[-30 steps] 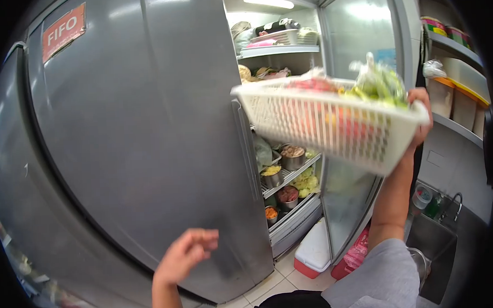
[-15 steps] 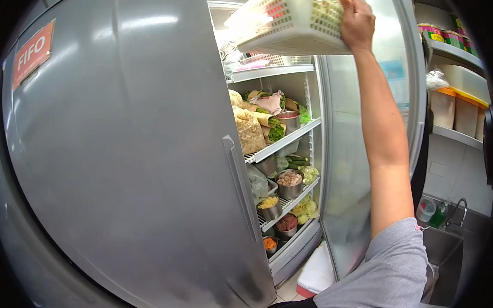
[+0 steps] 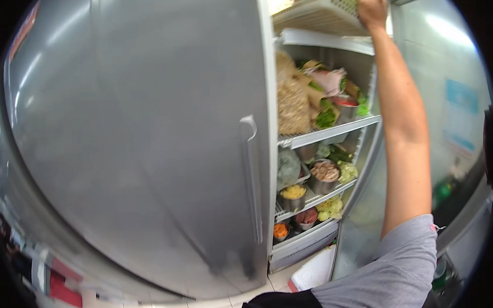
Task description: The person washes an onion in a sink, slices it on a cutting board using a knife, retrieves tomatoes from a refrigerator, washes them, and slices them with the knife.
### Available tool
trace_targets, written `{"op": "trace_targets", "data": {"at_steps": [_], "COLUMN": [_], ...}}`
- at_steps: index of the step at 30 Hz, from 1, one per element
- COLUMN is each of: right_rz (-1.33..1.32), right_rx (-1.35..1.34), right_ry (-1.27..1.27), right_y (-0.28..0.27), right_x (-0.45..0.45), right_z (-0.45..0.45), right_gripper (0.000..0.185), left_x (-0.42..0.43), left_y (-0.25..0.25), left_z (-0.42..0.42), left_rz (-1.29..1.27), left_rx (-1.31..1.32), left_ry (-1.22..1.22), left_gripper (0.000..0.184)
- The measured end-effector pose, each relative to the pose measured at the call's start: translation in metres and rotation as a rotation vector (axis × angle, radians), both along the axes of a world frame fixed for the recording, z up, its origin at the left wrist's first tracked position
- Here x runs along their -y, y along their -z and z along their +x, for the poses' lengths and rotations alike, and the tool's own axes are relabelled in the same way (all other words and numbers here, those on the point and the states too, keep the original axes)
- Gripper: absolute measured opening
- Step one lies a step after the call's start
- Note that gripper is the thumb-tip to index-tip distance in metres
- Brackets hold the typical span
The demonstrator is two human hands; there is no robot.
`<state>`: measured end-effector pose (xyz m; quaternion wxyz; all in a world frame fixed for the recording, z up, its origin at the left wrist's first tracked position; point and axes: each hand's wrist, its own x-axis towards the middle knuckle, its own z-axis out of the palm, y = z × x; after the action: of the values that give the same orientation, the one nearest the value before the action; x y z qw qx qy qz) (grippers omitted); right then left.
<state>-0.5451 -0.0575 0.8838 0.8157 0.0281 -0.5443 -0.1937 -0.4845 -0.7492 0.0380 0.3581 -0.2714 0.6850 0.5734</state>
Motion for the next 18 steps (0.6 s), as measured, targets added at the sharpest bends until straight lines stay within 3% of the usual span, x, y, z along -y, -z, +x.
{"op": "trace_targets", "data": {"at_steps": [2,6,12,18], "right_rz": [0.016,0.087,0.623,0.354], "right_rx": [0.084,0.163,-0.051,0.133], "right_ry": [-0.056,0.058,0.406,0.201], "right_y": [-0.003,0.003,-0.059,-0.009], "right_x": [-0.054,-0.019,0.071,0.097], "right_z": [-0.030,-0.034,0.047,0.062], "right_gripper": [0.039,0.030,0.017,0.015], "left_x": [0.016,0.040,0.087,0.121], "left_y": [0.012,0.030,0.055,0.088], "left_z": [0.039,0.091,0.141,0.229], "left_rz": [-0.030,-0.068,-0.112,-0.157], "left_rx": [0.032,0.063,0.084,0.033], "left_ry": [-0.072,-0.186,-0.317,-0.360], "left_gripper": [0.036,0.037,0.038,0.035]}}
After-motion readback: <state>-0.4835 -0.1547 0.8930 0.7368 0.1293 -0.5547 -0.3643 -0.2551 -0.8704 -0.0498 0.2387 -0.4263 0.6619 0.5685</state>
